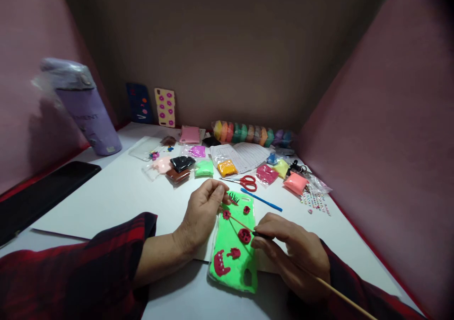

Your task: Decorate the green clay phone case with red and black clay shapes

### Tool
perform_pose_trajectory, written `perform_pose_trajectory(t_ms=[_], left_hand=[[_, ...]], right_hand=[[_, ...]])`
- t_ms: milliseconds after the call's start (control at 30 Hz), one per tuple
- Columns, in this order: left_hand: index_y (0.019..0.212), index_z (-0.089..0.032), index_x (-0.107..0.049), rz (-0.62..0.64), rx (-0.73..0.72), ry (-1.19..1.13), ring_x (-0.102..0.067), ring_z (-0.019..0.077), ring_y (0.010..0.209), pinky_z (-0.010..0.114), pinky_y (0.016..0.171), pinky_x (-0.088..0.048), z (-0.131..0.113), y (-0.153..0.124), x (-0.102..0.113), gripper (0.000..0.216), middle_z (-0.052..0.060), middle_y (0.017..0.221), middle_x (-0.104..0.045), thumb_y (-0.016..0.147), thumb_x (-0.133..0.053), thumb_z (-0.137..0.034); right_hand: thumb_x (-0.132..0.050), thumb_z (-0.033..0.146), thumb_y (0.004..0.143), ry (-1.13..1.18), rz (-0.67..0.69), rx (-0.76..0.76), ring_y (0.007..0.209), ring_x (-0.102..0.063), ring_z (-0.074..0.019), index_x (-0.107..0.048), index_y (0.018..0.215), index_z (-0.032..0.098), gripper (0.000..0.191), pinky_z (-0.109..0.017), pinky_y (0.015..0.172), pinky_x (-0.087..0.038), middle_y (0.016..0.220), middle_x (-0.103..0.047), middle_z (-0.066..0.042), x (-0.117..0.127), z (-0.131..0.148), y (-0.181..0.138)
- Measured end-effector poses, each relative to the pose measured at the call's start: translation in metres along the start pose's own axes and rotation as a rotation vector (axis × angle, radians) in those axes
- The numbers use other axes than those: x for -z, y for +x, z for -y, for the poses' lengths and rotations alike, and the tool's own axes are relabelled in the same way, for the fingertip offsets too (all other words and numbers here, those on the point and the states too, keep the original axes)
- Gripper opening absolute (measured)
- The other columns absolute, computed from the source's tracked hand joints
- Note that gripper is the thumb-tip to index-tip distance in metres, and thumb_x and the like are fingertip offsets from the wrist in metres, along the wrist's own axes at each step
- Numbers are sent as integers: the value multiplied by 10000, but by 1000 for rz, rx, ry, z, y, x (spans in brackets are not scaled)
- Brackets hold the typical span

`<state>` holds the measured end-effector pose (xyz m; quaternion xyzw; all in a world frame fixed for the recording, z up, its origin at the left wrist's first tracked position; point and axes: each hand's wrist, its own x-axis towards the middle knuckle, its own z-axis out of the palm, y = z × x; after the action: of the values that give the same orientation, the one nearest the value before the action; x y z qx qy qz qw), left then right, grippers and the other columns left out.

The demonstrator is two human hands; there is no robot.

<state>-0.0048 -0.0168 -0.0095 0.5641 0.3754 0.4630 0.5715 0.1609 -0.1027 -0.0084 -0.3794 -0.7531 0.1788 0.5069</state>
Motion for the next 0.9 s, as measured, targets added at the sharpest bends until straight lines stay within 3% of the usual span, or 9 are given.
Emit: perform_pose_trajectory(t_ms=[900], left_hand=[[813,-150,-546,-8,-9,38,-505,127,637,268,614,-416,0,-1,0,183,3,705,-559,866,-508,-321]], right_hand=[[-580,51,850,-5,-10,-1,649,-560,-121,-627,958,194,184,-247,568,-453,729,-620,-16,1,1,0]])
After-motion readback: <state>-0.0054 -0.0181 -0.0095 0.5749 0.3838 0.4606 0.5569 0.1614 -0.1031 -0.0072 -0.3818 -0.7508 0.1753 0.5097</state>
